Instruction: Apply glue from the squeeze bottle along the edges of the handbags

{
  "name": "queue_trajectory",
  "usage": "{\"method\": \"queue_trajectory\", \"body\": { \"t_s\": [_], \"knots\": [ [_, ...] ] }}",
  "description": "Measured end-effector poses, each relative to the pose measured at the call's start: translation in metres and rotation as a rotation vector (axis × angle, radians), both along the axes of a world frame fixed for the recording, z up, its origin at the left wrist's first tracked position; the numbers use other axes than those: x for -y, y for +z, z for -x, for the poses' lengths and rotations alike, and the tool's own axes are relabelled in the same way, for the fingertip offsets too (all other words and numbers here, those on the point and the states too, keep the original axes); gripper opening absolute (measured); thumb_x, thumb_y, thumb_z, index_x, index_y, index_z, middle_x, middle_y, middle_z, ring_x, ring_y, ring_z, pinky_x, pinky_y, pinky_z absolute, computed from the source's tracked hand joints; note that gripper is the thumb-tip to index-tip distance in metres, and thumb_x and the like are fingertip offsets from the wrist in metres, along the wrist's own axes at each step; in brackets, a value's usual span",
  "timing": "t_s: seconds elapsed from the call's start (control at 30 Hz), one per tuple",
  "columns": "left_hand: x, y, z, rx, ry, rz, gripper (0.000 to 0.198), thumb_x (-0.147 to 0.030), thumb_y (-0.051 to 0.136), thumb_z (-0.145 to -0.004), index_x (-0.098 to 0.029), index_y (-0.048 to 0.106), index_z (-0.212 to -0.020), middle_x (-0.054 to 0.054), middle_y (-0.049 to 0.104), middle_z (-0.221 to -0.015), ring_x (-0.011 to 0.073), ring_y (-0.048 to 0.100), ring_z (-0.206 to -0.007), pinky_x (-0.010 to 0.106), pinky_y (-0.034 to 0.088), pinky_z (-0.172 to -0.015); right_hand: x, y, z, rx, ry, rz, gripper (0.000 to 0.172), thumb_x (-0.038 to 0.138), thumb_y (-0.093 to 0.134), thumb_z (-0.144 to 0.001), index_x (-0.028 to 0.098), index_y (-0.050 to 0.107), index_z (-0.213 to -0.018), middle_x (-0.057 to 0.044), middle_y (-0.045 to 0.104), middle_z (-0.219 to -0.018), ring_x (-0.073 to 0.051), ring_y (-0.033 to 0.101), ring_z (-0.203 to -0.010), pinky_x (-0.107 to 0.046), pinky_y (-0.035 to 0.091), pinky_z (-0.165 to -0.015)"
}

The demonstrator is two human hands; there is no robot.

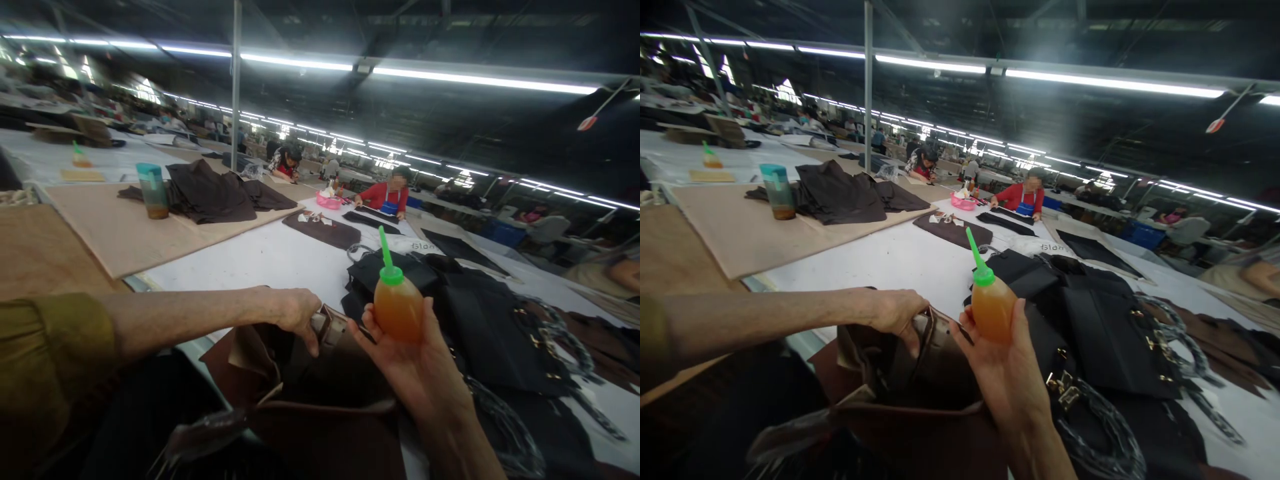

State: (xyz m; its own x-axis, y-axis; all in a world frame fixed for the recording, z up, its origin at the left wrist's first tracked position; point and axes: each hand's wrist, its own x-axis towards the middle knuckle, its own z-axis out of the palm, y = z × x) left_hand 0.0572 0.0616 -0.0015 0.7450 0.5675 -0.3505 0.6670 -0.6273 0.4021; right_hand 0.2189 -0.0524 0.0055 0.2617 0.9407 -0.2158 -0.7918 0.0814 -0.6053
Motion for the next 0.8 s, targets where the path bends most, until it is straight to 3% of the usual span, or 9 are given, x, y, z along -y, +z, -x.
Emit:
{"method": "queue_trajectory", "body": {
  "t_s": [0.2, 0.3, 0.43, 0.6, 0.8],
  "knots": [
    [0.009, -0.022, 0.01, 0.036, 0.024, -0.368, 0.073, -0.078, 0.054, -0.055, -0.016, 0.063, -0.092, 0.012, 0.067, -0.076, 0.0309, 0.063, -0.07, 0.039, 0.048, -0.063, -0.002, -0.001, 0.003, -0.016, 0.008, 0.012, 0.036, 0.051, 0.06, -0.081, 0.018, 0.065, -0.094, -0.006, 0.064, -0.085, -0.022, 0.059, -0.077, -0.059, 0.036, -0.092],
    [0.019, -0.034, 0.005, 0.06, 0.128, -0.425, 0.078, -0.081, 0.047, -0.059, -0.015, 0.06, -0.098, 0.014, 0.066, -0.079, 0.0346, 0.063, -0.074, 0.045, 0.048, -0.065, -0.003, 0.0, 0.007, -0.047, 0.01, 0.018, 0.037, 0.051, 0.06, -0.081, 0.017, 0.066, -0.094, -0.006, 0.064, -0.084, -0.022, 0.059, -0.078, -0.058, 0.037, -0.092],
    [0.022, -0.043, -0.007, 0.088, 0.258, -0.4, 0.069, -0.076, 0.047, -0.063, -0.016, 0.061, -0.094, 0.013, 0.067, -0.081, 0.0341, 0.063, -0.079, 0.044, 0.048, -0.069, -0.002, 0.001, 0.011, -0.078, -0.025, 0.044, 0.037, 0.051, 0.06, -0.081, 0.016, 0.065, -0.093, -0.007, 0.063, -0.084, -0.022, 0.058, -0.079, -0.057, 0.04, -0.091],
    [0.026, -0.051, -0.018, 0.093, 0.355, -0.372, 0.048, -0.058, 0.044, -0.076, -0.014, 0.064, -0.081, 0.015, 0.067, -0.083, 0.0333, 0.064, -0.08, 0.041, 0.048, -0.068, -0.002, 0.003, 0.009, -0.103, -0.053, 0.06, 0.035, 0.05, 0.058, -0.082, 0.017, 0.065, -0.092, -0.007, 0.063, -0.086, -0.023, 0.059, -0.078, -0.057, 0.043, -0.088],
    [0.034, -0.058, -0.012, 0.281, 0.425, -0.042, 0.027, -0.034, 0.047, -0.078, -0.015, 0.059, -0.092, 0.007, 0.066, -0.084, 0.0226, 0.063, -0.08, 0.03, 0.047, -0.069, -0.003, 0.002, 0.005, -0.116, -0.072, 0.034, 0.032, 0.048, 0.056, -0.084, 0.019, 0.064, -0.092, -0.005, 0.064, -0.088, -0.023, 0.059, -0.078, -0.058, 0.043, -0.087]
  ]
}}
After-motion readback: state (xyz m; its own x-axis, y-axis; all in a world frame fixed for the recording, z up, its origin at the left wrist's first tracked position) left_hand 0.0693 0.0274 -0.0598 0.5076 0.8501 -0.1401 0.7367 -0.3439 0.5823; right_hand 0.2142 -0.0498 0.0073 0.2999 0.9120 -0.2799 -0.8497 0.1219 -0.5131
